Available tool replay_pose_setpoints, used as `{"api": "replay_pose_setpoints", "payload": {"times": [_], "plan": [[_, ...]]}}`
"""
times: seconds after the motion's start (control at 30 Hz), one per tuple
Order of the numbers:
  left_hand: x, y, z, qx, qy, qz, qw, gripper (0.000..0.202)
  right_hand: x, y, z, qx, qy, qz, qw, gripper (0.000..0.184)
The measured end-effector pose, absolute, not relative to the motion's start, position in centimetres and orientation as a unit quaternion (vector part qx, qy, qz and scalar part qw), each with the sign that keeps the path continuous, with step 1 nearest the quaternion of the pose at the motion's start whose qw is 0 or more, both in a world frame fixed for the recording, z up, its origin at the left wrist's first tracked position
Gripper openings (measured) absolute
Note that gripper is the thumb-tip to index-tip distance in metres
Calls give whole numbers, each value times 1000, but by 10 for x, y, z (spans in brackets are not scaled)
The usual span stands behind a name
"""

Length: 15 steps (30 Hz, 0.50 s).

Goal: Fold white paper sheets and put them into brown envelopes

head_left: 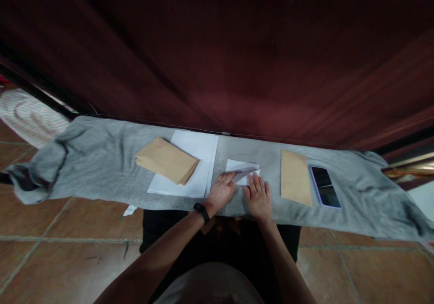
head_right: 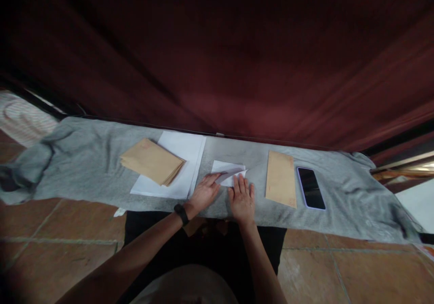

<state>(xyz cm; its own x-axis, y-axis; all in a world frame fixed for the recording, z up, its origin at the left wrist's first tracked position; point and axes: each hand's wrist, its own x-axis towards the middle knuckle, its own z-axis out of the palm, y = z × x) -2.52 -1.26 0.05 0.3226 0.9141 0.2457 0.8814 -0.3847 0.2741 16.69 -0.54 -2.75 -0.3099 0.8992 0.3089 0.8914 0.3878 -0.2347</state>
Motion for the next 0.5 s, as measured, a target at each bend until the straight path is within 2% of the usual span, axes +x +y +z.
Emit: {"api": "replay_pose_setpoints", "payload": {"times": [0.23, 0.5], "plan": [[-21, -12, 1, 820, 560, 117, -8, 32, 170, -9, -27, -547, -815, -8, 192, 54], [-24, -13, 4, 816, 557, 150, 42, 35, 184, -10, -26, -568, -802, 0, 185, 55]]}}
